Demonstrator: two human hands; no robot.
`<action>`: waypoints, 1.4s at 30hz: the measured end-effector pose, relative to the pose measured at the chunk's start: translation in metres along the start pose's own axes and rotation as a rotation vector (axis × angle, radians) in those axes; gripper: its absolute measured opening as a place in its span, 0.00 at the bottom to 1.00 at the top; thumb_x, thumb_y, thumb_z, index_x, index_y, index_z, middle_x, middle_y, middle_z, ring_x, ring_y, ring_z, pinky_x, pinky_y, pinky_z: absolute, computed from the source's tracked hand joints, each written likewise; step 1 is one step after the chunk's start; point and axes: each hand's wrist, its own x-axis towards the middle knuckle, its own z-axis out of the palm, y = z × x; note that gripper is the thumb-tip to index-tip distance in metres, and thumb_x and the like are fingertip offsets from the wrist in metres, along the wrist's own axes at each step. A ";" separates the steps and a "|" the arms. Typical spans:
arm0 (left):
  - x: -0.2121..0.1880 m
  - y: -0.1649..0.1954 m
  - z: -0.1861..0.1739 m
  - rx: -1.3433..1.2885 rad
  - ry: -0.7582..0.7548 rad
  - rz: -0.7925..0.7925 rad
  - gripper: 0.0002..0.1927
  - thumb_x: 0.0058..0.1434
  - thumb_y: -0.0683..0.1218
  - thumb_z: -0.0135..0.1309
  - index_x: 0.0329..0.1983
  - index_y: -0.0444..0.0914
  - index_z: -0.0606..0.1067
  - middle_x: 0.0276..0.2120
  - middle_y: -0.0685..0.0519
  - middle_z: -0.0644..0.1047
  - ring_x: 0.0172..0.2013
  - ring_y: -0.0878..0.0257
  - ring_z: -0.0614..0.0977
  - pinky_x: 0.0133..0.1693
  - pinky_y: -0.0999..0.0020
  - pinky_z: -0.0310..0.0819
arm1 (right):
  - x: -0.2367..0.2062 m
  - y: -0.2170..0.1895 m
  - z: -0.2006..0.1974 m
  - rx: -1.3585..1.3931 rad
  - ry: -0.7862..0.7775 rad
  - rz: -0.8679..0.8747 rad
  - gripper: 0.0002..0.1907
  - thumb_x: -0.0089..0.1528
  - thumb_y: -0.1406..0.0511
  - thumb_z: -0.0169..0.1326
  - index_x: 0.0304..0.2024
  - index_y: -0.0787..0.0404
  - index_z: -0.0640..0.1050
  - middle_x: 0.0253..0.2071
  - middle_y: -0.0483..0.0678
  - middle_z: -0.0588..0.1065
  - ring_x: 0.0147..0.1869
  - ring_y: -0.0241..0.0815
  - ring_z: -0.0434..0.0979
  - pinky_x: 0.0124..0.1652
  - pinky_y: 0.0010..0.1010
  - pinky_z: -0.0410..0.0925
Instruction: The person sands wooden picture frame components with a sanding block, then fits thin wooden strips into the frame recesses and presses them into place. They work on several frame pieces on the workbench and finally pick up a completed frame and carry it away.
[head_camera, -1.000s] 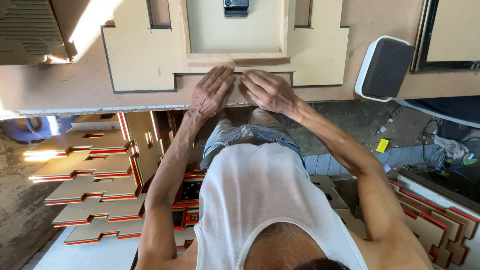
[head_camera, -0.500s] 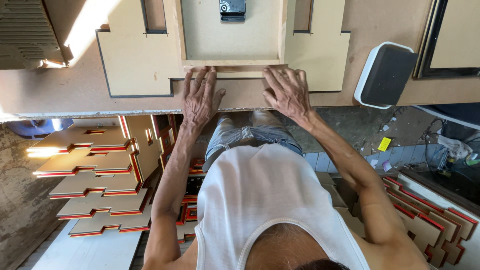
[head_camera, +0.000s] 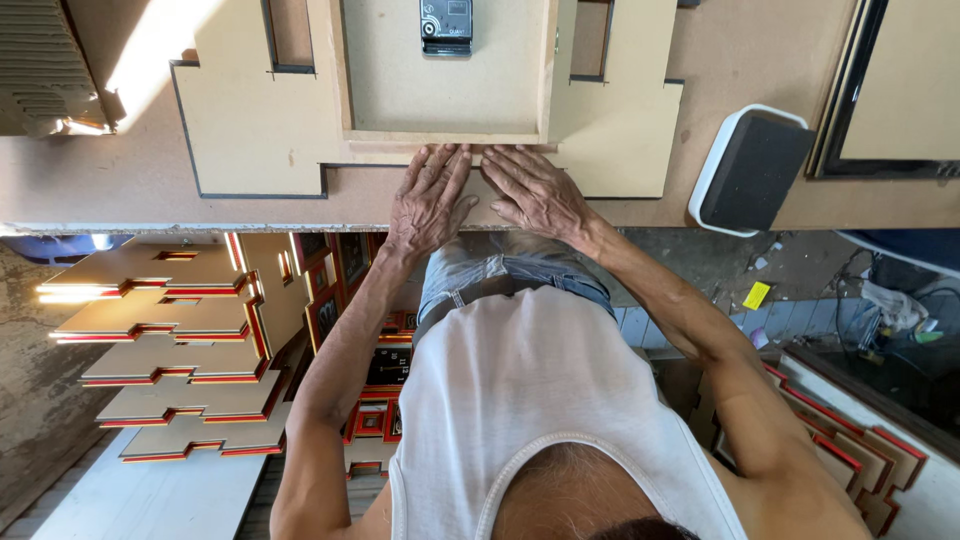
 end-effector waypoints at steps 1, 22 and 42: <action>0.001 0.002 0.000 -0.013 0.007 -0.024 0.34 0.71 0.57 0.52 0.74 0.35 0.60 0.70 0.47 0.68 0.71 0.56 0.64 0.72 0.54 0.48 | -0.002 0.004 -0.003 -0.015 -0.010 0.005 0.31 0.65 0.59 0.59 0.67 0.65 0.70 0.70 0.56 0.68 0.76 0.50 0.65 0.74 0.43 0.57; 0.076 0.042 0.037 -0.253 0.341 -0.049 0.22 0.65 0.45 0.66 0.61 0.41 0.76 0.54 0.52 0.79 0.56 0.56 0.76 0.60 0.58 0.72 | -0.049 0.062 -0.011 -0.262 0.267 0.243 0.14 0.67 0.51 0.62 0.55 0.34 0.79 0.29 0.42 0.65 0.34 0.41 0.65 0.36 0.38 0.64; 0.128 0.045 0.021 -0.186 0.495 -0.070 0.21 0.67 0.59 0.60 0.60 0.52 0.71 0.53 0.54 0.78 0.54 0.59 0.78 0.57 0.55 0.73 | -0.077 0.043 -0.031 0.414 0.510 0.468 0.14 0.64 0.67 0.66 0.51 0.63 0.82 0.46 0.52 0.80 0.46 0.41 0.83 0.47 0.32 0.77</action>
